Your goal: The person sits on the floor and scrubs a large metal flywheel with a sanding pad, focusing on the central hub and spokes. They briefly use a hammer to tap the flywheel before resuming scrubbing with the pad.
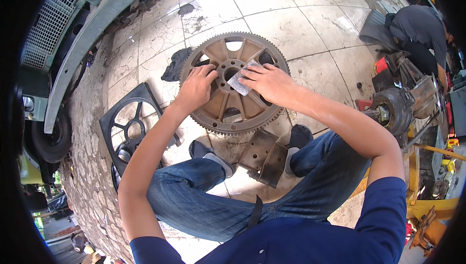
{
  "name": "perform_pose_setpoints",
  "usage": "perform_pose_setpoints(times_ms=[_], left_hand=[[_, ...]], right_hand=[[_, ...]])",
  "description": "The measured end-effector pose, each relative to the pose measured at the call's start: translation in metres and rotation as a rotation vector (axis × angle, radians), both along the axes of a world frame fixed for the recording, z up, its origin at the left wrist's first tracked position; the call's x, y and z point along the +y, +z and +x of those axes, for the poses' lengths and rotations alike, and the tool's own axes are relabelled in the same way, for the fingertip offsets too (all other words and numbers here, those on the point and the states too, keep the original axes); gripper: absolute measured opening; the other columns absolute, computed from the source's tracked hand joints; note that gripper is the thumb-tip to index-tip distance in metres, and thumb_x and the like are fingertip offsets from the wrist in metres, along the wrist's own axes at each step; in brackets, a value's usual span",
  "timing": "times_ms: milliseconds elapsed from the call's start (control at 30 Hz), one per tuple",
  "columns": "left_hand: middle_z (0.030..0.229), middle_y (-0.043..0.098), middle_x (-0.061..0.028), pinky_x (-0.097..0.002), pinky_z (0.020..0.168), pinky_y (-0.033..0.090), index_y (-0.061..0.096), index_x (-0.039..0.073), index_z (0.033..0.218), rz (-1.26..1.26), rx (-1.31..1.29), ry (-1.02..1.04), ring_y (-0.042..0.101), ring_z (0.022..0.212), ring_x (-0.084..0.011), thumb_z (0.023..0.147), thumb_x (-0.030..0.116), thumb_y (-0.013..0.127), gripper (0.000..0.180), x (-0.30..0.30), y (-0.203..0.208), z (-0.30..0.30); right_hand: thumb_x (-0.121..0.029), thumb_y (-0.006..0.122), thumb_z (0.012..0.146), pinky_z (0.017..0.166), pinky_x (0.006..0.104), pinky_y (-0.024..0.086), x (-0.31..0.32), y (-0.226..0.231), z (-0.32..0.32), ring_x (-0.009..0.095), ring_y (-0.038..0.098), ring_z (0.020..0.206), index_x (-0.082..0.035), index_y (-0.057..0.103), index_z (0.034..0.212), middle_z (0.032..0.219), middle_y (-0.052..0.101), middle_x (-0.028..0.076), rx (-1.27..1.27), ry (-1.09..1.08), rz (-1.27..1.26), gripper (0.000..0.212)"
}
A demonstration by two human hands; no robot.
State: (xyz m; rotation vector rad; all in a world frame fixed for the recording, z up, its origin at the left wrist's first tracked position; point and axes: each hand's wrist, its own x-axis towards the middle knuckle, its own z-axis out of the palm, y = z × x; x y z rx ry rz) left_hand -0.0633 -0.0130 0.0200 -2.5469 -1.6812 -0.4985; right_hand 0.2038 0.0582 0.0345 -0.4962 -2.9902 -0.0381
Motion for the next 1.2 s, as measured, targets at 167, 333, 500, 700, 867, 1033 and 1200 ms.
perform_pose_setpoints(times_ms=[167, 333, 500, 700, 867, 1033, 1200], left_hand=[[0.124, 0.058, -0.0177, -0.0469, 0.106, 0.042, 0.059, 0.004, 0.113, -0.007, -0.010, 0.001, 0.054, 0.122, -0.0349, 0.081, 0.000, 0.057, 0.032, 0.001, 0.000, 0.001], [0.126, 0.058, -0.0169, -0.0455, 0.106, 0.043, 0.060, 0.004, 0.113, -0.010, -0.029, -0.002, 0.054, 0.121, -0.0354, 0.080, -0.001, 0.058, 0.034, 0.000, -0.001, -0.001], [0.129, 0.058, -0.0149, -0.0434, 0.105, 0.045, 0.061, 0.005, 0.113, -0.026, -0.062, 0.009, 0.055, 0.121, -0.0350, 0.077, -0.004, 0.058, 0.037, 0.002, -0.001, -0.001], [0.126, 0.058, -0.0173, -0.0462, 0.107, 0.043, 0.060, 0.004, 0.113, -0.023, -0.040, -0.009, 0.054, 0.122, -0.0350, 0.079, 0.001, 0.061, 0.034, 0.001, -0.002, -0.001], [0.128, 0.058, -0.0176, -0.0472, 0.107, 0.042, 0.060, 0.004, 0.113, -0.013, -0.030, 0.006, 0.054, 0.122, -0.0352, 0.079, 0.001, 0.061, 0.034, 0.001, -0.003, -0.001], [0.129, 0.057, -0.0177, -0.0467, 0.108, 0.042, 0.060, 0.004, 0.114, -0.009, -0.027, 0.001, 0.054, 0.123, -0.0356, 0.080, 0.000, 0.060, 0.034, -0.001, -0.003, 0.000], [0.128, 0.057, -0.0173, -0.0473, 0.107, 0.043, 0.058, 0.005, 0.117, -0.018, -0.013, 0.012, 0.054, 0.122, -0.0353, 0.081, 0.002, 0.060, 0.036, 0.000, -0.002, 0.000]], right_hand=[[-0.008, 0.054, 0.089, 0.112, 0.0387, 0.040, -0.009, 0.003, 0.002, 0.022, 0.047, 0.138, -0.015, 0.058, 0.136, 0.145, 0.054, 0.004, -0.019, 0.065, -0.073, 0.048], [-0.007, 0.056, 0.088, 0.108, 0.0422, 0.044, 0.000, 0.012, 0.007, 0.027, 0.050, 0.135, -0.010, 0.061, 0.133, 0.142, 0.056, 0.009, -0.050, -0.041, 0.015, 0.045], [-0.008, 0.056, 0.089, 0.105, 0.0412, 0.046, -0.011, 0.014, 0.004, 0.028, 0.055, 0.128, -0.011, 0.061, 0.133, 0.138, 0.059, 0.010, -0.049, 0.030, -0.019, 0.045], [-0.013, 0.053, 0.092, 0.101, 0.0418, 0.048, -0.015, 0.012, 0.004, 0.027, 0.056, 0.127, -0.010, 0.060, 0.134, 0.137, 0.058, 0.013, -0.093, -0.045, 0.050, 0.042], [-0.007, 0.058, 0.087, 0.107, 0.0432, 0.043, -0.006, 0.017, 0.003, 0.027, 0.053, 0.130, -0.012, 0.058, 0.136, 0.141, 0.056, 0.012, -0.129, -0.138, 0.010, 0.049], [-0.008, 0.055, 0.090, 0.106, 0.0417, 0.043, -0.018, 0.006, 0.003, 0.025, 0.053, 0.132, -0.009, 0.059, 0.135, 0.140, 0.058, 0.010, -0.050, -0.004, 0.028, 0.045], [-0.012, 0.055, 0.091, 0.104, 0.0408, 0.045, -0.004, 0.011, 0.005, 0.024, 0.053, 0.131, -0.005, 0.061, 0.129, 0.137, 0.060, 0.009, -0.025, -0.013, 0.037, 0.039]])
